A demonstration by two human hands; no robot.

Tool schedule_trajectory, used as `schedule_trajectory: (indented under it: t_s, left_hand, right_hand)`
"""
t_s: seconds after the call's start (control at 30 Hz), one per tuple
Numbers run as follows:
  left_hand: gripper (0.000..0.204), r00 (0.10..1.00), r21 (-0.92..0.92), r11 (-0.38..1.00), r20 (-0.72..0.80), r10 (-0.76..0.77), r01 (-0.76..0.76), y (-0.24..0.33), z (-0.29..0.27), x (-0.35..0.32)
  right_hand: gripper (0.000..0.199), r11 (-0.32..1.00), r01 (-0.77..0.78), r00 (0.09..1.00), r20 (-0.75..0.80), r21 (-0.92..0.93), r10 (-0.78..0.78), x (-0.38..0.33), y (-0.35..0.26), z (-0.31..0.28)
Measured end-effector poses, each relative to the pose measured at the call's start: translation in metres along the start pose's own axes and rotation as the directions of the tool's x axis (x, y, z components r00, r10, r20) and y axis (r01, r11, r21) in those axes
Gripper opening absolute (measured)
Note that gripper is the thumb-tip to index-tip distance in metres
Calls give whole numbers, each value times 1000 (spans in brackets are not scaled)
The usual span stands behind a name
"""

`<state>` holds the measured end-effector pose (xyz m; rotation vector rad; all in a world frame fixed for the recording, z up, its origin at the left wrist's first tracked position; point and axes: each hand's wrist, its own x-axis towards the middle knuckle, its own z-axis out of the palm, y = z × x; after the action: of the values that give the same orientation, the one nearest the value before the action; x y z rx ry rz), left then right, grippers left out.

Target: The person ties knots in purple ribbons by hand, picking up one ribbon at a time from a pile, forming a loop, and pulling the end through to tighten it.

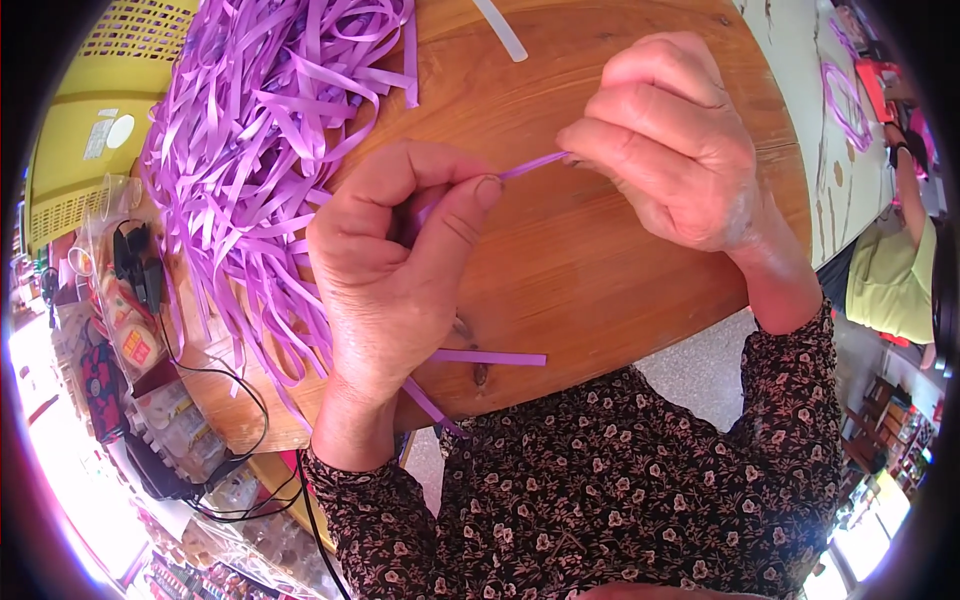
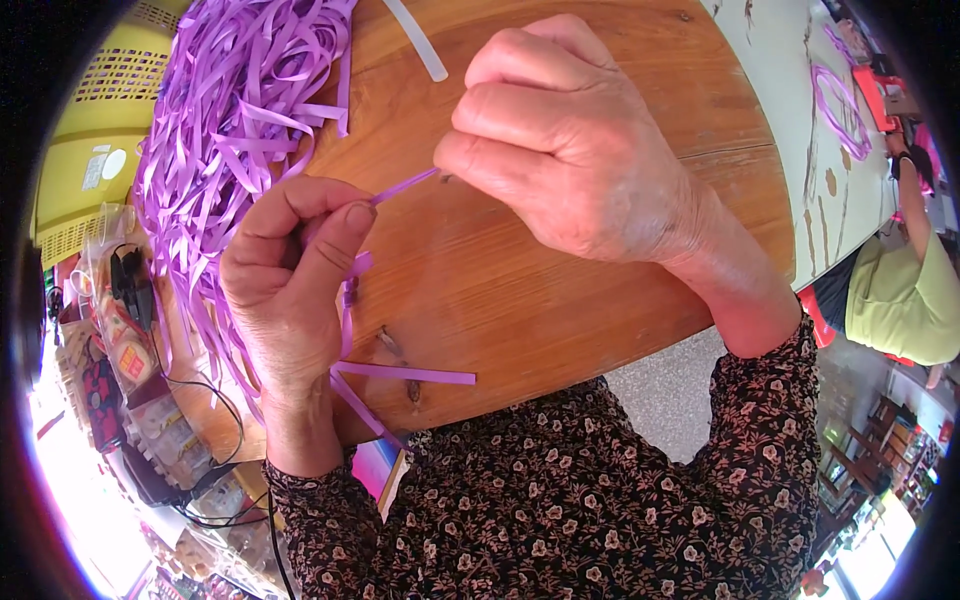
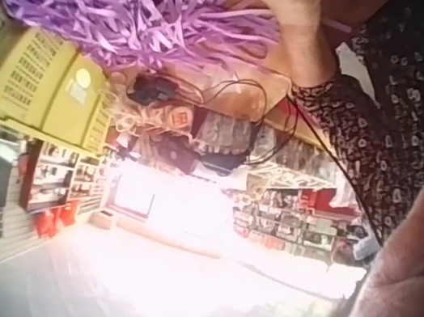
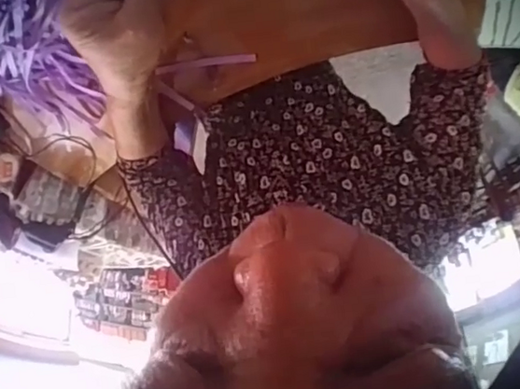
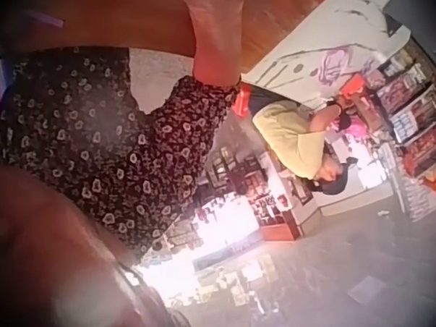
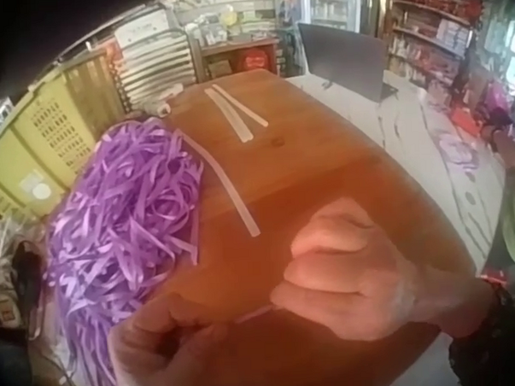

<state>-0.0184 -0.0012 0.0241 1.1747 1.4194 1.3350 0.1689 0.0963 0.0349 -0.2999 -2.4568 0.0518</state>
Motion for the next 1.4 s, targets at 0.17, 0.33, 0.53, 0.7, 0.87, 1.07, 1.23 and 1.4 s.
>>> schedule_trajectory:
  t_s: [0.17, 0.33, 0.53, 0.7, 0.87, 1.07, 1.23, 1.4]
  left_hand:
    - [10, 994, -32, 999, 100, 40, -37, 0, -5, 1]
    - [13, 986, -233, 972, 165, 0, 39, 0, -2, 7]
    - [15, 983, -220, 963, 130, -128, 155, -1, -14, 11]
    - [18, 955, -172, 947, 174, -241, 271, 0, -15, 14]
    - [16, 970, -231, 945, 125, -206, 230, -5, -13, 11]
    - [17, 968, -110, 984, 225, -112, 140, 1, -4, 10]
    - [8, 973, 51, 995, 212, -89, 80, 6, 4, 10]
    - [13, 990, 40, 996, 113, 80, -85, 2, -27, 12]
  right_hand:
    - [29, 994, -111, 991, 69, -25, 113, -8, 6, -13]
    - [11, 590, -351, 672, -243, 727, 700, -12, 34, -32]
    - [14, 439, -183, 535, -286, 879, 795, -23, 58, -49]
    - [13, 492, -150, 462, -379, 858, 802, -26, 62, -57]
    - [28, 892, -379, 835, -506, -246, 215, 2, 33, -41]
    - [37, 985, 2, 996, -89, 173, 13, -1, -5, 15]
    - [13, 983, 24, 996, -87, 184, -9, -10, -3, 10]
    - [4, 975, -64, 989, -115, 215, 91, -8, 9, -3]
